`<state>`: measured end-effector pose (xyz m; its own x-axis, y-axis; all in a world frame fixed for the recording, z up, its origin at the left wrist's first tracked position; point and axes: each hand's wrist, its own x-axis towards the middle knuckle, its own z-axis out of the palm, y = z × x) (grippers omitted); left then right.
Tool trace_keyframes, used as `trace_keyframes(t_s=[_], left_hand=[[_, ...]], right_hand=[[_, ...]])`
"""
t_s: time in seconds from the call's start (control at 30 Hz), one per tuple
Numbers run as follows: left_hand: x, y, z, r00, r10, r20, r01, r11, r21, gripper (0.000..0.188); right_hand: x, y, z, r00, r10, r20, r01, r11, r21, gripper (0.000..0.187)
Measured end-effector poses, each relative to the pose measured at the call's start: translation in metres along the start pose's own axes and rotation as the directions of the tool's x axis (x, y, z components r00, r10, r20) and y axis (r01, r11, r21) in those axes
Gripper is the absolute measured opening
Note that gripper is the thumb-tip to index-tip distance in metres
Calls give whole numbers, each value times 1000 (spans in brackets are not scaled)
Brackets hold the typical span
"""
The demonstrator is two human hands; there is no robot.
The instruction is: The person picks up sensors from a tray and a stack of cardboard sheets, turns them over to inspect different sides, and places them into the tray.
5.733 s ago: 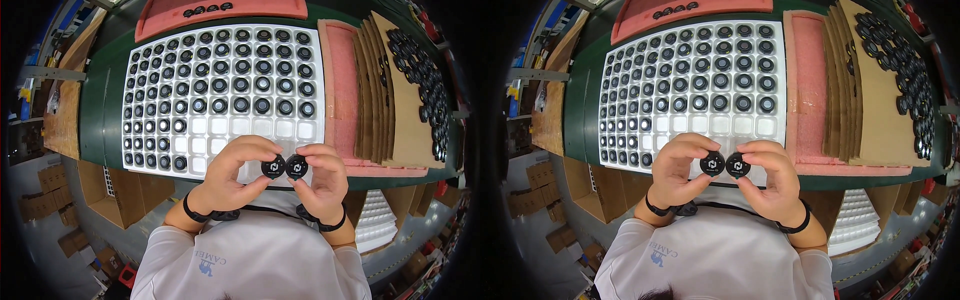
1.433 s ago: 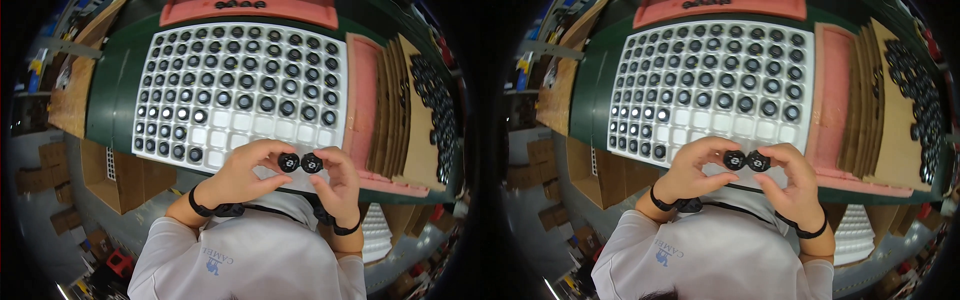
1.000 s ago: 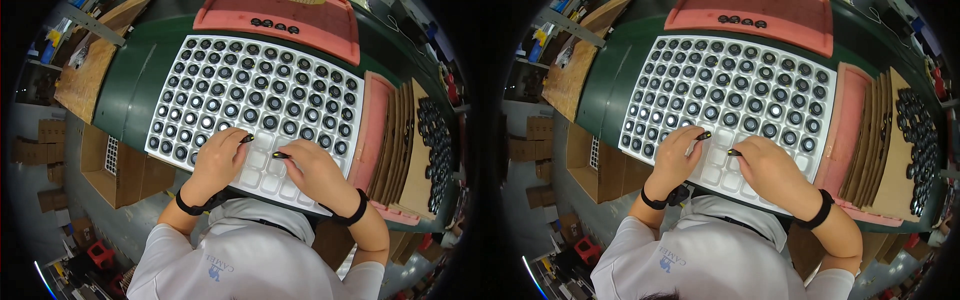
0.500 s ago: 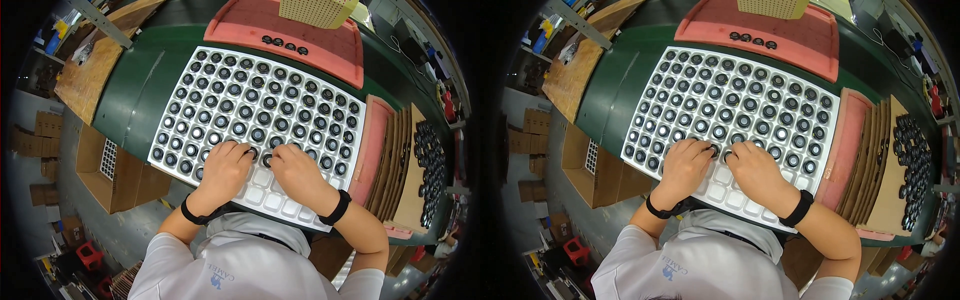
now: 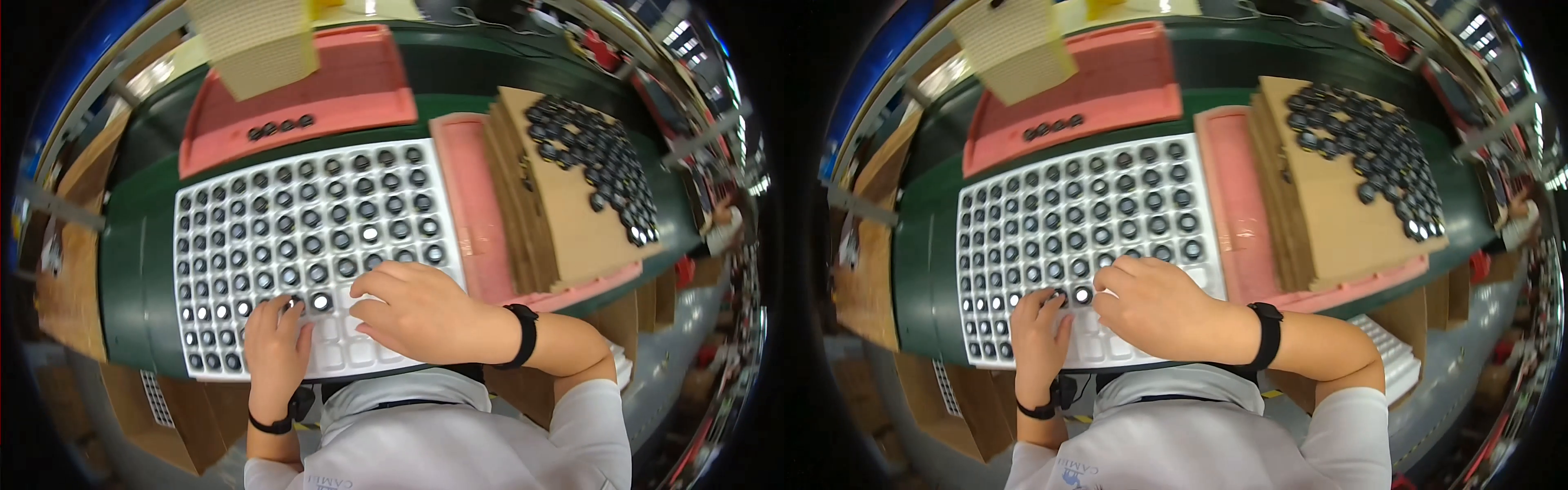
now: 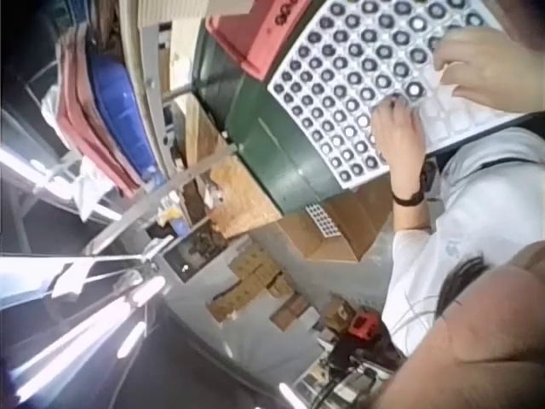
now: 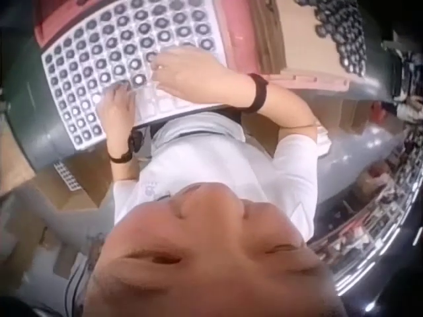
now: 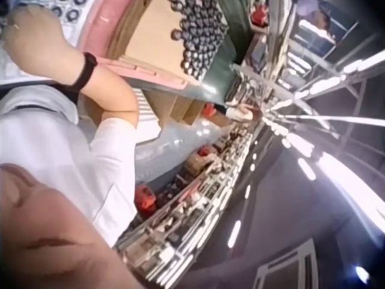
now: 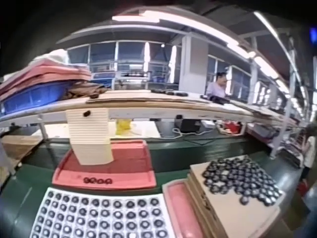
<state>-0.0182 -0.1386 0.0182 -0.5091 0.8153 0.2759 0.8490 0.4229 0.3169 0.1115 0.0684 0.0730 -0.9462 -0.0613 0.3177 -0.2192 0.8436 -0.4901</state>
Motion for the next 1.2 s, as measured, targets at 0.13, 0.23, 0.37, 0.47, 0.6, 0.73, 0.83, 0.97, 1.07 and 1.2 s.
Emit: trace_keyframes(t_s=[0.13,0.23,0.37,0.47,0.6,0.73,0.83,0.97,1.07,1.2], left_hand=[[9,20,-3,999,48,20,-41,965,-260,28],[13,32,-4,996,82,25,-66,921,-385,26],[22,44,-3,989,146,35,-114,879,-464,25],[28,53,-2,981,196,6,-169,861,-480,23],[36,61,4,967,256,-6,-223,830,-512,22],[41,70,7,954,301,11,-240,782,-575,22],[45,76,11,947,320,40,-211,710,-672,23],[53,89,15,946,308,104,-81,533,-842,24],[54,106,17,947,281,158,36,398,-917,23],[52,121,18,924,234,303,313,-4,-950,24]], right_hand=[[-43,-5,-57,990,80,-115,-84,996,-35,20],[-74,10,-99,956,188,-224,-228,958,-172,24],[-124,34,-149,883,287,-372,-423,830,-364,28],[-146,53,-171,817,370,-442,-562,682,-468,30],[-161,68,-177,813,394,-430,-582,575,-575,31],[-168,74,-175,860,358,-364,-510,629,-587,31],[-168,70,-166,893,316,-320,-437,775,-456,33],[-118,33,-141,956,209,-206,-274,889,-368,37],[-86,3,-115,990,116,-83,-134,957,-258,40],[-70,-14,-94,999,-35,0,33,966,-257,47]])
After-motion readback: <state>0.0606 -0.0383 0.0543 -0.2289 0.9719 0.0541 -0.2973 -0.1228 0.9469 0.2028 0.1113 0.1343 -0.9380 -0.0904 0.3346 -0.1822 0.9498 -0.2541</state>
